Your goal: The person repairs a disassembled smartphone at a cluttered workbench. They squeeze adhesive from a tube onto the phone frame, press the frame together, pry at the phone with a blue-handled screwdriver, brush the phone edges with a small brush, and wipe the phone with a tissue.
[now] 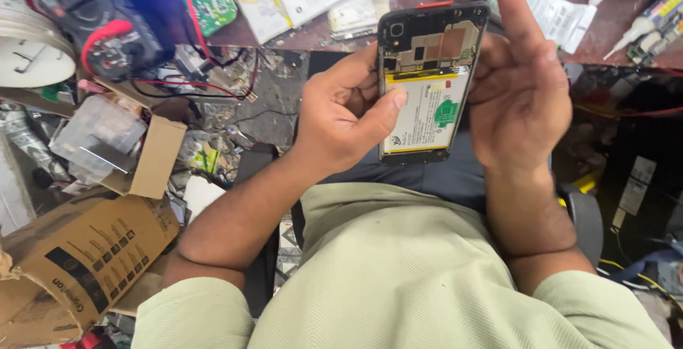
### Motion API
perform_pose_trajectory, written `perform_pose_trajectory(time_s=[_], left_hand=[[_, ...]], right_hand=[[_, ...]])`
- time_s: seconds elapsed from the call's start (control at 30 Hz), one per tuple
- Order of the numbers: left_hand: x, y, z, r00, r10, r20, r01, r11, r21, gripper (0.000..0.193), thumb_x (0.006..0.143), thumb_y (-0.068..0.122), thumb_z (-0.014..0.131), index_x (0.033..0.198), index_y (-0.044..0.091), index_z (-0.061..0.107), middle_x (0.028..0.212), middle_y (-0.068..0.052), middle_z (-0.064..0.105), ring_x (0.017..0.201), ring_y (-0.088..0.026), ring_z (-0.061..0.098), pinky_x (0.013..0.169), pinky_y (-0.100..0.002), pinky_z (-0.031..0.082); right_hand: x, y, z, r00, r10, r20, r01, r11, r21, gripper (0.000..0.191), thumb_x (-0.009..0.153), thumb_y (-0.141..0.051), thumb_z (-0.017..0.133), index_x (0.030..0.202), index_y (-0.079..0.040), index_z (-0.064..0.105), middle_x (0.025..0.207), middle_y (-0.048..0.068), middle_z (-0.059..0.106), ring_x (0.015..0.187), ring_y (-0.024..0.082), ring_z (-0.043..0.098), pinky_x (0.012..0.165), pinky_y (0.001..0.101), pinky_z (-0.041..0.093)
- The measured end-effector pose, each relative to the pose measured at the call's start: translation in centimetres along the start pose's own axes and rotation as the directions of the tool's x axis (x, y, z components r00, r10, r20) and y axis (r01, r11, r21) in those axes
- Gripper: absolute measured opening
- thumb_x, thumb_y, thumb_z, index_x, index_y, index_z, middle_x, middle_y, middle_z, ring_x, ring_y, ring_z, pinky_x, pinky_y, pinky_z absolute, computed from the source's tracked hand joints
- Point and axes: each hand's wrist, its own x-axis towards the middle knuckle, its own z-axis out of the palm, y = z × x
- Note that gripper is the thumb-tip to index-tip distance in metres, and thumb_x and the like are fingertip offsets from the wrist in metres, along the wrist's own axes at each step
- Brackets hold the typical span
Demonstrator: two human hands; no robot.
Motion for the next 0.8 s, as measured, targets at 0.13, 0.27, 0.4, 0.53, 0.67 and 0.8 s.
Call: perform_pose_trajectory(time_s=[0.13, 0.27, 0.4, 0.53, 0.67, 0.8], left_hand=[[0.1, -0.3, -0.2, 1.0, -0.007, -0.029, 0.006, 1.0, -0.017, 0.054, 0.108, -0.002, 0.062, 0.158, -0.008, 0.041, 0.125, -0.013, 0.068, 0.113, -0.011, 0.066, 0.102, -0.026, 0.055], [0.2, -0.5, -0.2, 0.999, -0.012, -0.051, 0.011, 1.0, -0.018, 0.056, 0.107, -0.002, 0.061, 0.158, -0.008, 0.04, 0.123, -0.013, 0.069, 0.111, -0.012, 0.067, 0.099, -0.026, 0.055], [0.2, -0.6, -0.1, 0.998, -0.008, -0.055, 0.007, 1.0, -0.01, 0.056, 0.105, -0.003, 0.061, 0.157, -0.007, 0.039, 0.129, -0.013, 0.068, 0.112, -0.012, 0.066, 0.105, -0.028, 0.055], [0.2, -0.7, -0.1, 0.998, 0.004, -0.055, -0.003, 1.0, 0.013, 0.053, 0.106, -0.004, 0.061, 0.156, -0.009, 0.042, 0.124, -0.014, 0.068, 0.112, -0.012, 0.066, 0.101, -0.027, 0.055], [0.4, -0.7, -0.2, 0.996, 0.011, -0.09, -0.011, 1.0, -0.005, 0.052, 0.105, -0.004, 0.059, 0.154, -0.009, 0.042, 0.127, -0.013, 0.068, 0.116, -0.013, 0.067, 0.105, -0.028, 0.056], [0.4, -0.7, -0.1, 0.993, 0.013, -0.118, -0.014, 1.0, -0.008, 0.045, 0.106, -0.003, 0.061, 0.149, -0.01, 0.047, 0.124, -0.012, 0.069, 0.107, -0.011, 0.066, 0.098, -0.027, 0.055]], right_hand=[[-0.7, 1.1, -3.5, 0.979, -0.19, -0.081, 0.171, 0.965, -0.197, 0.046, 0.12, -0.034, 0.061, 0.142, 0.007, 0.059, 0.115, 0.024, 0.073, 0.094, 0.026, 0.071, 0.084, 0.0343, 0.055], [-1.5, 2.1, -7.0, 0.94, -0.29, -0.179, 0.206, 0.903, -0.377, 0.037, 0.119, -0.024, 0.072, 0.125, 0.012, 0.067, 0.096, 0.024, 0.071, 0.079, 0.028, 0.069, 0.074, 0.0352, 0.055], [-1.4, 2.3, -6.9, 0.949, -0.295, -0.114, 0.23, 0.89, -0.393, 0.035, 0.122, -0.023, 0.071, 0.115, 0.012, 0.067, 0.094, 0.022, 0.069, 0.077, 0.028, 0.066, 0.072, 0.0351, 0.052], [-0.8, 1.2, -3.8, 0.985, -0.159, -0.068, 0.142, 0.968, -0.207, 0.045, 0.115, -0.034, 0.057, 0.14, 0.002, 0.063, 0.103, 0.018, 0.071, 0.086, 0.023, 0.07, 0.078, 0.0338, 0.058], [-0.3, 0.5, -2.0, 0.992, -0.118, -0.042, 0.107, 0.973, -0.204, 0.055, 0.107, -0.044, 0.044, 0.138, -0.002, 0.06, 0.115, 0.017, 0.07, 0.097, 0.022, 0.07, 0.084, 0.0341, 0.059], [-0.4, 1.2, -3.9, 0.978, -0.204, -0.036, 0.183, 0.934, -0.308, 0.051, 0.119, -0.041, 0.055, 0.131, 0.007, 0.067, 0.119, 0.022, 0.072, 0.098, 0.024, 0.07, 0.082, 0.0333, 0.055]])
